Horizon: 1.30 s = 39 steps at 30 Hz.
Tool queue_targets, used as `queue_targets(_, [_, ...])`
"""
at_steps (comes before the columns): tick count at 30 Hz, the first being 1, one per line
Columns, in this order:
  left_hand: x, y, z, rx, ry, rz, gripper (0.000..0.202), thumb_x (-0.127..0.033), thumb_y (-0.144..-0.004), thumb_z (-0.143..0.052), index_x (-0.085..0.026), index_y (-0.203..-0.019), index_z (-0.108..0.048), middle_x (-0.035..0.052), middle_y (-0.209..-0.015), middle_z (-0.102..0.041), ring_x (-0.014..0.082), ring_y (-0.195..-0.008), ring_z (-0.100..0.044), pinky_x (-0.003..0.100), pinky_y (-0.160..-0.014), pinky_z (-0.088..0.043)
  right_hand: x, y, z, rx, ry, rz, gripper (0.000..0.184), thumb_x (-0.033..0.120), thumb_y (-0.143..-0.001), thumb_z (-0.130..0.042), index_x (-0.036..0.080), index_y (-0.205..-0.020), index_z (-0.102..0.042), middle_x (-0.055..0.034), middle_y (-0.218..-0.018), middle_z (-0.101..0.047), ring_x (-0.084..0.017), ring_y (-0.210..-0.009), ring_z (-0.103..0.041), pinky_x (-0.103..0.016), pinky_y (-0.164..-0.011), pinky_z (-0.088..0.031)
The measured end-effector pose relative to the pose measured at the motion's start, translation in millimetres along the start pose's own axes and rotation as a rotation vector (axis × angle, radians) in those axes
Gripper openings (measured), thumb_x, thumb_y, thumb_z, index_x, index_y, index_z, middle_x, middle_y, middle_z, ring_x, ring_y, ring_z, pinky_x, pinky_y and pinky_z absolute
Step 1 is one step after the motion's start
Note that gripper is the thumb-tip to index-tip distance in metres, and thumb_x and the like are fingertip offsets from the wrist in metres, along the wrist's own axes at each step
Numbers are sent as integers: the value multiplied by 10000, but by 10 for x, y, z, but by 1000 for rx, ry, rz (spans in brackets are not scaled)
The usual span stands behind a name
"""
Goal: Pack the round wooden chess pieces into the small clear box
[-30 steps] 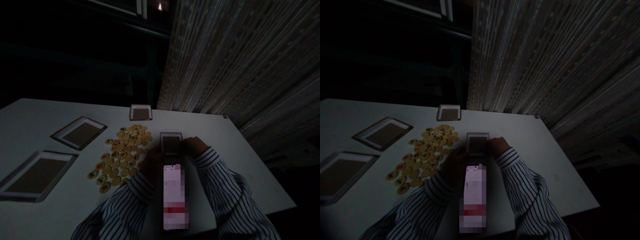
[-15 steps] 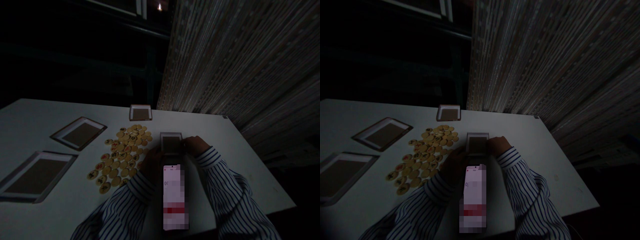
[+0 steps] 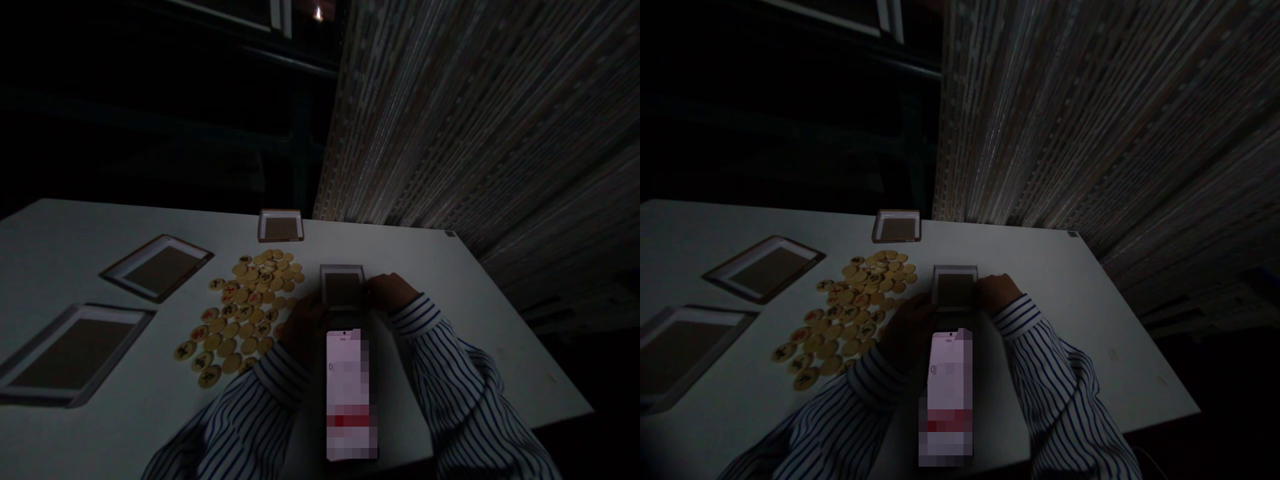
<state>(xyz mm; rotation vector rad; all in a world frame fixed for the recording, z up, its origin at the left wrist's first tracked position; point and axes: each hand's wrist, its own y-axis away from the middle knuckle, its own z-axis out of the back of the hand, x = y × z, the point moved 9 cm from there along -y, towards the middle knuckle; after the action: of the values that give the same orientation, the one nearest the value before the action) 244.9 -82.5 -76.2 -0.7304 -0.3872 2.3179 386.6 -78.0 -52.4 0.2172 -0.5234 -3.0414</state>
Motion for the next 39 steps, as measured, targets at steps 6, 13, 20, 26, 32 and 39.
queue_targets(6, [11,-4,-17,4,31,5,203,-235,-788,-463,-165,-881,-629,97,-1031,-559,213,-971,-525,369,-828,-470,8,14,9,3,4,-4,264,317,-773,-423,214,-866,-647,-74,-859,-669,-204,-783,-619,-312,-664,-431])
queue_targets(13, [9,5,-25,-7,-3,-17,190,-231,-779,-473,-181,-871,-631,87,-1028,-557,217,-967,-526,373,-813,-475,23,5,1,-9,20,9,268,310,-787,-417,196,-864,-647,-90,-860,-666,-212,-789,-619,-311,-659,-435])
queue_targets(20, [18,13,-33,6,8,3,194,-228,-782,-474,-164,-871,-634,101,-1044,-552,219,-974,-519,375,-848,-456,15,-11,-22,-3,10,4,263,317,-781,-428,203,-868,-649,-89,-858,-667,-214,-781,-620,-318,-657,-437])
queue_targets(26, [7,13,-24,8,27,-1,199,-221,-785,-469,-183,-903,-624,81,-1066,-544,208,-990,-509,366,-847,-459,9,-14,-31,-3,12,3,266,309,-781,-423,194,-863,-648,-93,-850,-667,-211,-774,-621,-310,-647,-438])
queue_targets(32, [24,3,-81,21,36,-19,219,-225,-795,-450,-174,-918,-624,91,-1064,-541,210,-1000,-501,375,-843,-461,0,-35,-49,10,45,-7,282,318,-782,-418,176,-866,-647,-108,-851,-666,-221,-769,-624,-311,-629,-439])
queue_targets(39, [44,3,-102,38,75,1,231,-237,-796,-448,-170,-931,-623,96,-1075,-538,215,-993,-501,393,-843,-456,2,-31,-53,25,35,-8,278,323,-777,-428,189,-878,-649,-99,-860,-664,-222,-778,-619,-312,-634,-438])
